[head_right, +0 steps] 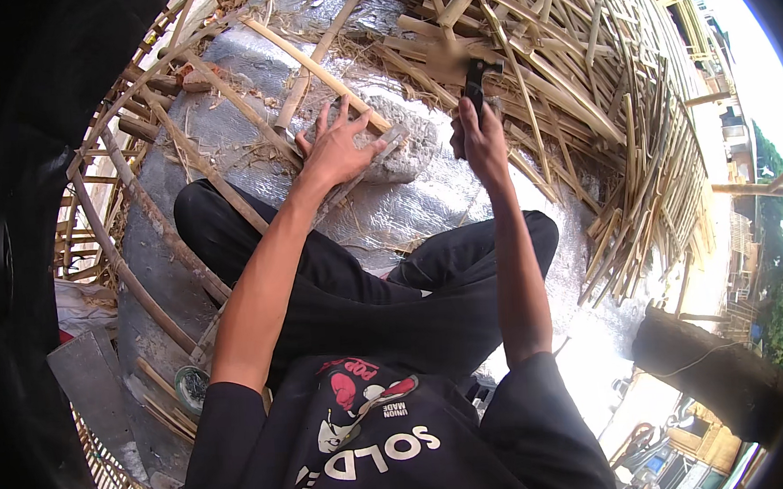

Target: The person constructs a bamboo frame by hammering small wooden pegs into holes in bamboo strips, assembling the grid-like structure piece by piece while sitting on the floor.

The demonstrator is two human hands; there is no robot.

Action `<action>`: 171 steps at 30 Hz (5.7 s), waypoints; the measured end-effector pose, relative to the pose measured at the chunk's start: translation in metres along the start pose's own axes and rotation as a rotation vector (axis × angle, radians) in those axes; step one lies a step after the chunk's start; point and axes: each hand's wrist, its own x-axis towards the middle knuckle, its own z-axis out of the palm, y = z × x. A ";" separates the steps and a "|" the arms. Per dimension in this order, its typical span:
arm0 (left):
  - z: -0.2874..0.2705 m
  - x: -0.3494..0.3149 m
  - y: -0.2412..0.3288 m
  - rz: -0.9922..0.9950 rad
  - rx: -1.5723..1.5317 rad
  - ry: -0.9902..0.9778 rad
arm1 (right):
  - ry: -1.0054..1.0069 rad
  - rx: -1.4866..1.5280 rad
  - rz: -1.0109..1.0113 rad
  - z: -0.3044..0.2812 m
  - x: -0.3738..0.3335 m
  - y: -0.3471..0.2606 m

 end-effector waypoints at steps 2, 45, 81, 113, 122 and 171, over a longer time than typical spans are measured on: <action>0.002 -0.003 -0.001 0.019 -0.012 0.018 | 0.014 0.049 0.212 0.010 -0.034 0.053; 0.042 -0.034 0.046 0.155 0.328 0.298 | -0.218 0.533 0.620 -0.028 -0.043 0.073; 0.016 -0.013 0.004 -0.152 -0.962 0.209 | -0.008 -0.708 0.109 -0.054 -0.063 0.060; -0.002 -0.010 0.010 -0.018 -0.701 -0.205 | 0.071 -0.381 0.085 -0.033 -0.048 0.066; 0.014 -0.012 0.007 0.017 -0.732 0.156 | 0.077 -0.389 0.073 -0.032 -0.046 0.070; -0.124 -0.036 -0.083 -0.383 -0.121 0.567 | -0.112 0.048 0.111 0.029 -0.065 0.053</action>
